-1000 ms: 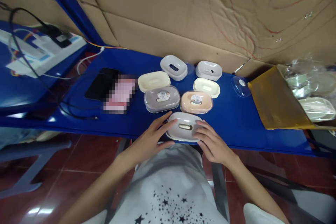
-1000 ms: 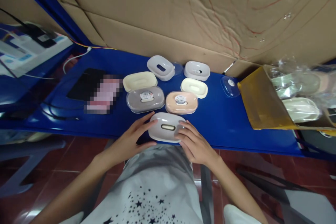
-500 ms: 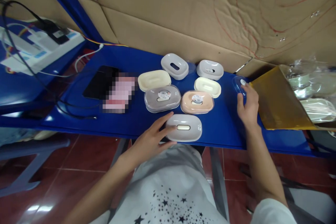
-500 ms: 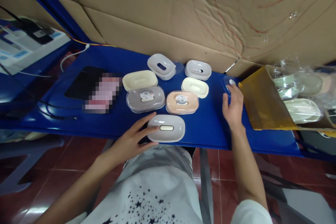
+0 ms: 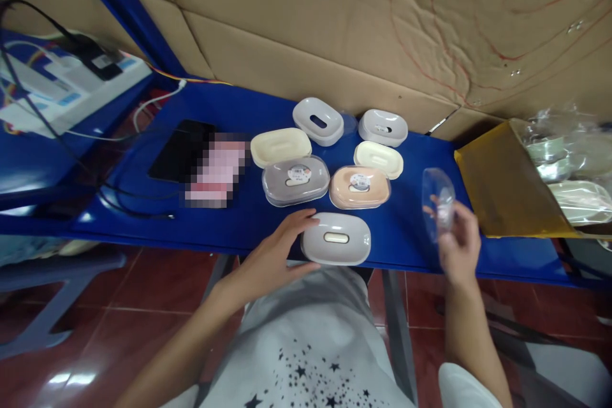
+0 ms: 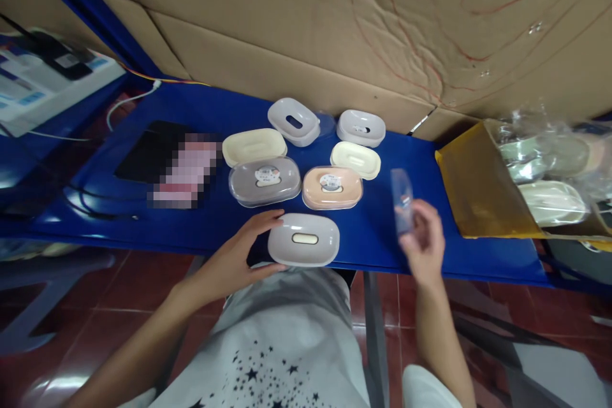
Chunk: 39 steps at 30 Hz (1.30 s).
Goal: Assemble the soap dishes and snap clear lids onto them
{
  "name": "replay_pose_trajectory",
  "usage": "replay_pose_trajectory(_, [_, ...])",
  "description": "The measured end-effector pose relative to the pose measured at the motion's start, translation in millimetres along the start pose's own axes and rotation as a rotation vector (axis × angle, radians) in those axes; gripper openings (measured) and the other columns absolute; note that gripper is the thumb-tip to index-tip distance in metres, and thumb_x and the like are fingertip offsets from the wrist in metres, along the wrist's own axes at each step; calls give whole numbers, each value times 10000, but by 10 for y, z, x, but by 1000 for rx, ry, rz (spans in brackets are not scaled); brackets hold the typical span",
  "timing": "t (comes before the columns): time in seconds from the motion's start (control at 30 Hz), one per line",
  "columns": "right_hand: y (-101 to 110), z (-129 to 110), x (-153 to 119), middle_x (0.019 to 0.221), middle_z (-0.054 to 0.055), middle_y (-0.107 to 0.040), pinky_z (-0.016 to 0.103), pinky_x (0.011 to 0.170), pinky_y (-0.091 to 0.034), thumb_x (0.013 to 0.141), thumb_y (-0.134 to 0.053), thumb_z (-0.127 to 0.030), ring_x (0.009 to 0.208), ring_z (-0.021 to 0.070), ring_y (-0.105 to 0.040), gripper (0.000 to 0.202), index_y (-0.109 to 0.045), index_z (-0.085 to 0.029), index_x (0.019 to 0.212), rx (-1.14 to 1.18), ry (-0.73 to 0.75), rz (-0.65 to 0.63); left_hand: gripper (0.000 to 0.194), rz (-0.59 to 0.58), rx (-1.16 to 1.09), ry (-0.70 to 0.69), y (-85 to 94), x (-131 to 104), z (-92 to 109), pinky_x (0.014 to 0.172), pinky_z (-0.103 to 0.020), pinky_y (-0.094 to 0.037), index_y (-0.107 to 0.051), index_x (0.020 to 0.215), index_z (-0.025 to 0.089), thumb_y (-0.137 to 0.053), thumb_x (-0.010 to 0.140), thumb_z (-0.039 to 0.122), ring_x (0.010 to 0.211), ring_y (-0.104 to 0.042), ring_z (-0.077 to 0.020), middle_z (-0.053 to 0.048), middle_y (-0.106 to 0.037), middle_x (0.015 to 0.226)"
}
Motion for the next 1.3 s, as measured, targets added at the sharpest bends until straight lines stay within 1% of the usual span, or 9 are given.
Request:
replay_pose_trajectory(0.07, [-262, -466, -192, 1474, 146, -582, 670, 1127, -563, 986, -712, -502, 1415, 427, -605, 575, -571, -336, 1518, -1, 203, -196, 888, -8, -32, 29, 1, 2, -16, 1242, -591, -487, -357, 1634, 375, -863, 906, 340, 1536, -526, -347, -120, -490, 1676])
replay_pose_trajectory(0.13, [-521, -790, -289, 1502, 131, -590, 656, 1178, -539, 983, -749, -420, 1500, 417, -527, 627, -544, -346, 1570, -44, 329, -401, 943, -18, -48, 62, -6, -1, -37, 1246, -594, -480, -316, 1659, 376, -874, 899, 385, 1541, -519, -359, -130, -484, 1681])
replay_pose_trajectory(0.2, [-710, -949, -288, 1542, 123, -580, 631, 1206, -529, 1010, -728, -369, 1561, 386, -460, 649, -500, -331, 1616, -90, 396, -542, 959, -25, -54, 84, -11, -7, -50, 1248, -586, -478, -299, 1666, 379, -875, 900, 424, 1545, -514, -356, -130, -471, 1691])
replay_pose_trajectory(0.27, [-812, -997, -230, 1578, 127, -563, 620, 1225, -514, 1022, -714, -348, 1596, 373, -411, 624, -514, -298, 1611, -113, 442, -604, 969, -36, -55, 82, -16, -9, -51, 1249, -574, -478, -285, 1671, 389, -873, 902, 435, 1548, -512, -346, -124, -460, 1702])
replay_pose_trajectory(0.53, [-897, -1040, -142, 1576, 125, -584, 617, 1245, -501, 1052, -676, -382, 1621, 369, -373, 583, -516, -289, 1605, -220, 592, -642, 925, -36, -65, 24, 13, 2, -53, 1235, -588, -485, -321, 1664, 402, -865, 916, 399, 1532, -525, -352, -125, -478, 1685])
replay_pose_trajectory(0.7, [-943, -1033, -137, 1529, 123, -616, 599, 1209, -531, 1031, -694, -373, 1589, 370, -414, 573, -535, -295, 1577, -213, 577, -633, 849, -54, -84, -6, 26, 16, -50, 1244, -564, -483, -377, 1647, 410, -845, 939, 385, 1523, -533, -328, -99, -490, 1671])
replay_pose_trajectory(0.93, [-1001, -957, -150, 1503, 119, -609, 616, 1192, -525, 1027, -679, -419, 1568, 375, -420, 546, -546, -311, 1545, -224, 568, -609, 832, -91, -109, 7, 41, 17, -46, 1263, -529, -472, -430, 1638, 438, -843, 921, 525, 1535, -517, -319, -68, -475, 1685])
replay_pose_trajectory(1.13, [-997, -1000, -132, 1591, 118, -560, 621, 1219, -503, 1050, -644, -425, 1607, 376, -374, 609, -469, -317, 1624, -260, 559, -655, 811, -89, -114, -11, 60, 10, -53, 1293, -542, -433, -383, 1660, 448, -794, 966, 526, 1590, -453, -303, -52, -413, 1744])
replay_pose_trajectory(1.3, [-998, -996, -101, 1705, 103, -460, 628, 1252, -465, 1058, -629, -375, 1644, 366, -324, 695, -359, -335, 1698, -213, 557, -680, 824, -86, -109, 2, 61, 14, -70, 1298, -546, -424, -376, 1667, 410, -791, 966, 532, 1592, -455, -299, -69, -435, 1736])
Point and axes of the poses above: each hand's wrist, its own x-axis towards the middle knuckle, its own y-axis out of the back of the hand, z = x × y, the point moved 4 cm from there along x, towards the middle knuckle
